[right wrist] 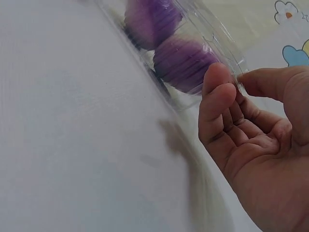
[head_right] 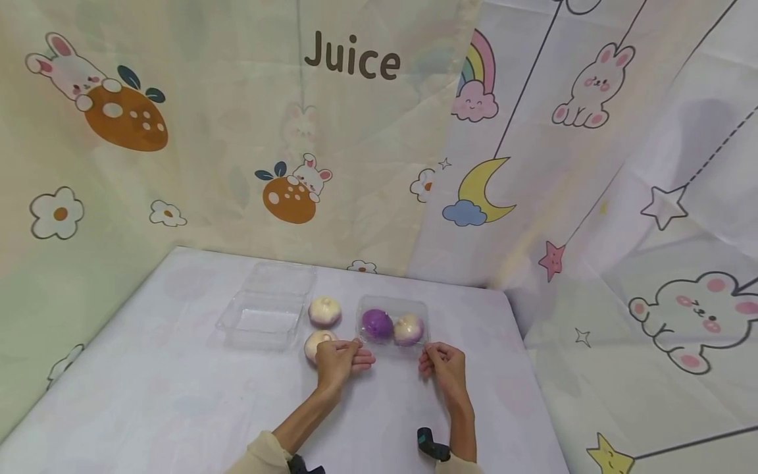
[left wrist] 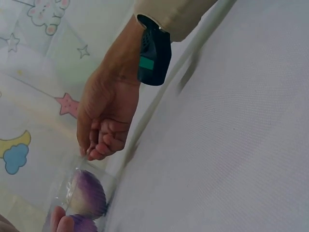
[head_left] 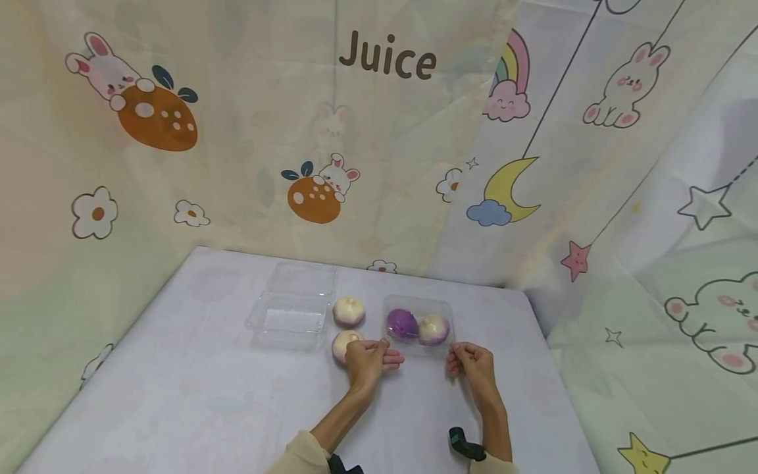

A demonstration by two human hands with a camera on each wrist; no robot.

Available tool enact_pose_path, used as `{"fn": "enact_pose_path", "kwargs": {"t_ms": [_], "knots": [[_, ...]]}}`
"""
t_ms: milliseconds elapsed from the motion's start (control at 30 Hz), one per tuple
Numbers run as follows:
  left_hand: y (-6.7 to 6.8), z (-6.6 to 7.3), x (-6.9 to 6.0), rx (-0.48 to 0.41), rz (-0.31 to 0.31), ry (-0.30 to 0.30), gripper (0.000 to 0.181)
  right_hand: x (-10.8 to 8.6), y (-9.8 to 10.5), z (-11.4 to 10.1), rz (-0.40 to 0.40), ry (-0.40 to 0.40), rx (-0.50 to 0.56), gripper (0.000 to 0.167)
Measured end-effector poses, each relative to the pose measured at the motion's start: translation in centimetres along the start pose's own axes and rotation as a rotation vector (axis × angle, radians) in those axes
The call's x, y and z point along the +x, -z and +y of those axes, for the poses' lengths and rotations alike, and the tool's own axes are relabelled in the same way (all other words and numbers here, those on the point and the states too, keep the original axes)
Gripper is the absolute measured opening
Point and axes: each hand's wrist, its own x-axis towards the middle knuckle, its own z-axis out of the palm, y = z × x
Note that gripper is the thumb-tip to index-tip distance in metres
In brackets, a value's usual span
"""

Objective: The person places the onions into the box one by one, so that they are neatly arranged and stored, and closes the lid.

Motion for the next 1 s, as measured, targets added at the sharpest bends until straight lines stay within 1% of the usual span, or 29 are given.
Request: {"fn": "enact_pose_path", "kwargs": {"t_ms": [167,300,367,433,533,600,633,700,833,933,1000], "knots": [[0.3,0.3,-0.1,-0.019,-0.017,0.031,0.031,0.4,-0.2,0.2,0.004,0.011,0.025,0.028],[0.7,0.8,-0.4,0.0,-0.042,0.04,0.031,0.8,-0.4,0.2,0.01,0.021,0.044,0.029],[0.9,1.2,-0.7,0.019,-0.066,0.042,0.031,1.2,-0.5,0.2,0.013,0.029,0.044,0.03],[1.1,2.0,-1.0,0.044,-0.096,0.052,0.032,1.6,-0.6,0.1,0.019,0.036,0.043,0.031],[1.4,3.6,-1.3,0.086,-0.146,0.055,0.033,2.3,-0.7,0.0,0.025,0.044,0.043,0.032],[1.6,5.0,-1.4,0.12,-0.153,0.043,0.034,2.9,-0.8,0.0,0.024,0.04,0.051,0.032],[1.7,5.6,-1.4,0.135,-0.146,0.026,0.034,3.1,-0.9,-0.1,0.021,0.038,0.055,0.032],[1.9,6.8,-1.3,0.151,-0.113,-0.015,0.032,3.6,-1.0,-0.1,0.017,0.032,0.063,0.032],[2.7,8.9,-0.9,0.16,-0.013,-0.103,0.028,4.2,-1.2,-0.1,0.014,0.03,0.064,0.033],[3.9,10.4,-0.5,0.161,0.049,-0.164,0.028,4.5,-1.4,-0.1,0.018,0.032,0.06,0.032],[4.9,11.4,0.0,0.179,0.073,-0.206,0.029,4.7,-1.4,0.0,0.017,0.034,0.056,0.033]]}}
